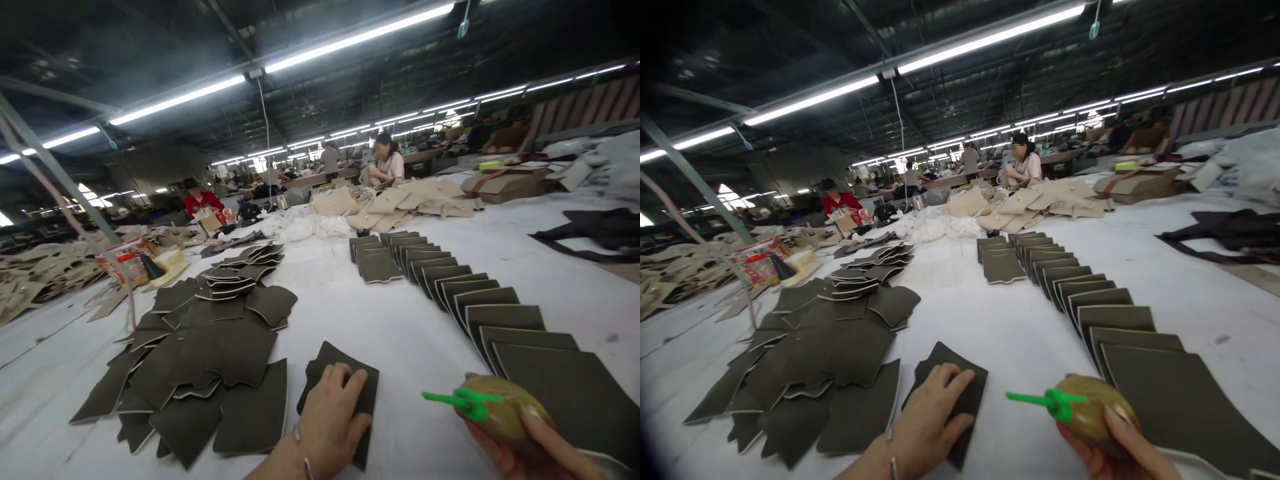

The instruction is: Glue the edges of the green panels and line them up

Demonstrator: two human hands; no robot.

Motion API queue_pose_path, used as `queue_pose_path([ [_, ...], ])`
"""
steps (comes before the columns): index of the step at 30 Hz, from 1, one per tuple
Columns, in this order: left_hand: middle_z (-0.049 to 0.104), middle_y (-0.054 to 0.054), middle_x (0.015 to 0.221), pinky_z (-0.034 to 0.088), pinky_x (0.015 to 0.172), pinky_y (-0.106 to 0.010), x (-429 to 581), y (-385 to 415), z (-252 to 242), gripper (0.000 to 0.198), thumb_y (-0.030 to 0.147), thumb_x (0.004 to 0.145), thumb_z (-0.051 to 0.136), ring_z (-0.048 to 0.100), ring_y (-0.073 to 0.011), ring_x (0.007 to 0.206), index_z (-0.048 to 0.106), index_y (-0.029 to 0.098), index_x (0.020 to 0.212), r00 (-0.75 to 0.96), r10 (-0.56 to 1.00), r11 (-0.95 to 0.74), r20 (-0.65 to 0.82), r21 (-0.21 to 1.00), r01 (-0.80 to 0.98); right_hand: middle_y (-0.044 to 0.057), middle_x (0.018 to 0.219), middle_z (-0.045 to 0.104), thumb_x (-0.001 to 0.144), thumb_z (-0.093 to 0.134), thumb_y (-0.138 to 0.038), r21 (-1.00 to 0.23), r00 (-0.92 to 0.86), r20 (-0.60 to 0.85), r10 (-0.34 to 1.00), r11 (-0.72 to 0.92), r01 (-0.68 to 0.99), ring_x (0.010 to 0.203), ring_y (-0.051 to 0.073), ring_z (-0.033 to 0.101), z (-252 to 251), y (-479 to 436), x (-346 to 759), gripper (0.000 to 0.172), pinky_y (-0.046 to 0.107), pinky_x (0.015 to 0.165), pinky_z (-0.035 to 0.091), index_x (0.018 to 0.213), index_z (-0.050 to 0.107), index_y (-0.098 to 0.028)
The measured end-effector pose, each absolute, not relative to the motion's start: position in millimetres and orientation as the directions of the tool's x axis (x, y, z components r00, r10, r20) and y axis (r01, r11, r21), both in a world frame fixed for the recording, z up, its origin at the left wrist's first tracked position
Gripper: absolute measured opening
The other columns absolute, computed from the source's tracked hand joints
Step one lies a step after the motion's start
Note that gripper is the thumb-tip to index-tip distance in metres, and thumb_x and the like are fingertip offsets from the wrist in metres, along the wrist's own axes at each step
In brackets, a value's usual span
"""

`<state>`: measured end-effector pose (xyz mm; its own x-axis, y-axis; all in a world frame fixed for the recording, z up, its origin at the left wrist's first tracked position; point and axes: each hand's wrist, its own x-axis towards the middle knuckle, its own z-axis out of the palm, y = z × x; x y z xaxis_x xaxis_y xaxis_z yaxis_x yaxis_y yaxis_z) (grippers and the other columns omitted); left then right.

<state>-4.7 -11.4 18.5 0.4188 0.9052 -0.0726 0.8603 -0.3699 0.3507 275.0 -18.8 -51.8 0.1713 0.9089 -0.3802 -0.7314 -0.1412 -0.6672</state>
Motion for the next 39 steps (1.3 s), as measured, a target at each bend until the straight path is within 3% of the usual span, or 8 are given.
queue_pose_path([
  [2,0.048,-0.013,0.134,0.042,0.103,-0.039,2,-17,9,0.064,0.032,0.081,0.057,0.045,-0.0293,0.120,0.044,0.015,0.141,0.248,0.961,-0.191,-0.125,0.353,0.916,0.008,0.126,0.065,0.054,0.089,-0.031,-0.615,0.132,-0.452,0.882,-0.202,-0.762,0.110,0.040,0.061,-39,-21,269,0.052,0.041,0.073,0.063,0.103,0.075,-0.024],
  [4,0.046,-0.016,0.135,0.042,0.103,-0.043,9,-19,8,0.063,0.030,0.078,0.057,0.044,-0.0320,0.121,0.047,0.012,0.137,0.210,0.963,-0.147,-0.166,0.327,0.934,0.011,0.124,0.066,0.053,0.090,-0.032,-0.628,0.146,-0.448,0.882,-0.195,-0.753,0.109,0.041,0.061,-30,-22,264,0.052,0.040,0.072,0.062,0.102,0.075,-0.021],
  [10,0.050,-0.015,0.126,0.044,0.100,-0.037,15,-12,23,0.042,0.027,0.075,0.057,0.049,-0.0284,0.115,0.059,0.014,0.115,0.225,0.943,-0.142,-0.245,0.314,0.939,0.017,0.116,0.068,0.058,0.089,-0.033,-0.696,0.139,-0.355,0.925,-0.162,-0.699,0.101,0.040,0.064,-26,-25,257,0.051,0.043,0.074,0.061,0.105,0.074,-0.018],
  [15,0.048,-0.015,0.128,0.046,0.099,-0.038,18,-9,23,0.045,0.023,0.076,0.057,0.049,-0.0291,0.117,0.057,0.013,0.119,0.197,0.946,-0.123,-0.258,0.275,0.953,0.016,0.115,0.069,0.071,0.083,-0.033,-0.706,0.116,-0.304,0.946,-0.141,-0.694,0.102,0.035,0.065,-27,-28,256,0.043,0.041,0.079,0.059,0.110,0.071,-0.020],
  [30,0.052,-0.018,0.122,0.052,0.090,-0.042,33,-4,39,0.042,0.021,0.075,0.062,0.055,-0.0327,0.112,0.059,0.010,0.115,0.137,0.927,-0.086,-0.349,0.157,0.984,0.014,0.112,0.070,0.070,0.084,-0.034,-0.772,0.073,-0.220,0.973,-0.128,-0.622,0.102,0.038,0.064,-40,-24,264,0.040,0.047,0.082,0.058,0.106,0.074,-0.022],
  [39,0.055,-0.020,0.118,0.051,0.086,-0.041,49,-2,32,0.039,0.018,0.071,0.062,0.057,-0.0317,0.105,0.061,0.007,0.109,0.145,0.943,-0.123,-0.299,0.091,0.988,0.010,0.117,0.069,0.071,0.084,-0.030,-0.737,0.087,-0.246,0.965,-0.128,-0.664,0.104,0.035,0.064,-43,-26,265,0.041,0.045,0.082,0.059,0.109,0.071,-0.025],
])
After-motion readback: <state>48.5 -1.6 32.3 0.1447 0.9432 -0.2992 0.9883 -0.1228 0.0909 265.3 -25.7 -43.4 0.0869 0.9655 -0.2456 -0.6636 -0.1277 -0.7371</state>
